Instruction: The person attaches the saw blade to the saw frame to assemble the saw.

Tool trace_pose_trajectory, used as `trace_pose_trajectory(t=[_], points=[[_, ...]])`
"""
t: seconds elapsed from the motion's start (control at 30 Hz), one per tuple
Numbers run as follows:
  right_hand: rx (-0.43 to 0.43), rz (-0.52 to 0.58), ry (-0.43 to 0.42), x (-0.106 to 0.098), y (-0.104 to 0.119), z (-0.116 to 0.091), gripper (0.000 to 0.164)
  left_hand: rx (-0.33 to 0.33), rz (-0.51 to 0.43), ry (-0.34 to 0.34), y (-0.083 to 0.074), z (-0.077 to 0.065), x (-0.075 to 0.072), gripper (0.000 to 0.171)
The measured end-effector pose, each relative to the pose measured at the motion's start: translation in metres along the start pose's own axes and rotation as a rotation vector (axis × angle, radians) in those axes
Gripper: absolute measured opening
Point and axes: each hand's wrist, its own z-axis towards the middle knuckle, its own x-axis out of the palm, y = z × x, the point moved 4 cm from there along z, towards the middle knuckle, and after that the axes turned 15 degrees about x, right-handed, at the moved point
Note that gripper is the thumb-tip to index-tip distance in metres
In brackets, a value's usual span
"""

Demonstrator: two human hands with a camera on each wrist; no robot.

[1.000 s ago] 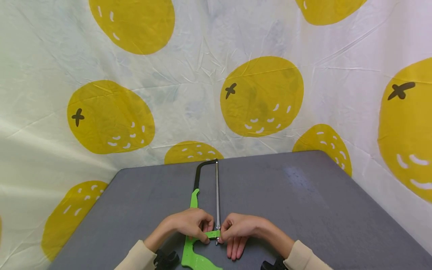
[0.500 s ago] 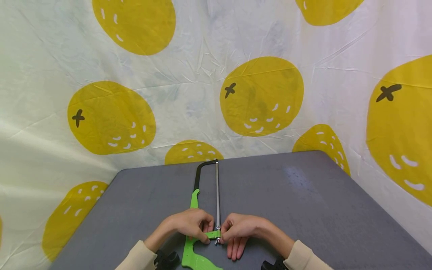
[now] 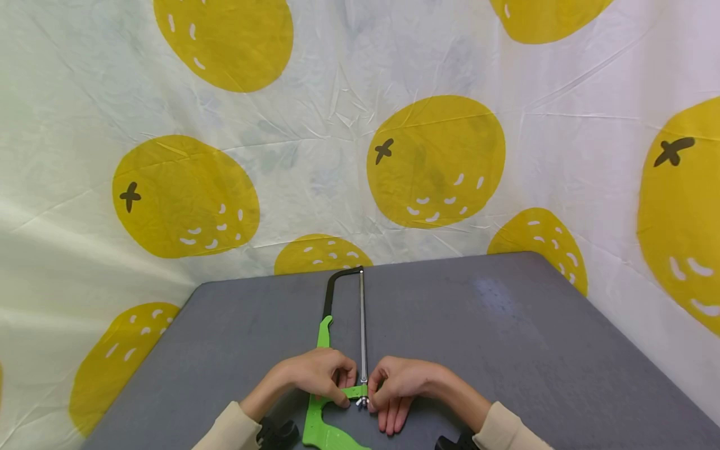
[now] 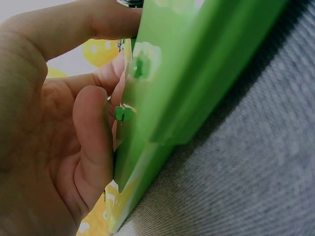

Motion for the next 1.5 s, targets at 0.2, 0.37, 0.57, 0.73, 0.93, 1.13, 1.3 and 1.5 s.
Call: trace_pose_trajectory(t=[0.2, 0.37, 0.57, 0.73, 0.93, 1.13, 1.3, 1.5], points=[[-0.003, 0.000, 0.005, 0.0001, 0.0010, -0.0001, 0.008, 0.002, -0.007, 0.000, 0.0005, -0.0005, -0.0003, 0.018], [-0.004, 0.000, 0.002, 0.0003, 0.0019, -0.0007, 0.007, 0.005, -0.005, 0.002, 0.0006, -0.0006, -0.0002, 0.018], [0.000, -0.002, -0.004, 0.0001, 0.0016, -0.0006, 0.007, 0.005, 0.004, 0.002, -0.0001, -0.0006, -0.0011, 0.018], [0.003, -0.003, -0.006, -0.0005, 0.0013, -0.0003, 0.008, 0.009, 0.000, -0.001, -0.0010, -0.0005, -0.0017, 0.017], [0.006, 0.005, -0.001, -0.0003, 0.0016, -0.0009, 0.008, 0.013, 0.004, -0.001, -0.0020, -0.0007, -0.0015, 0.017], [-0.001, 0.003, -0.007, 0.0003, 0.0020, -0.0011, 0.006, 0.011, 0.023, -0.005, -0.0023, -0.0005, -0.0018, 0.018], [-0.009, 0.001, -0.001, 0.0006, 0.0025, -0.0017, 0.005, 0.009, 0.038, -0.010, -0.0031, -0.0005, -0.0019, 0.018], [-0.007, 0.001, 0.009, 0.0008, 0.0027, -0.0021, 0.004, 0.009, 0.034, -0.007, -0.0027, -0.0003, -0.0022, 0.019]])
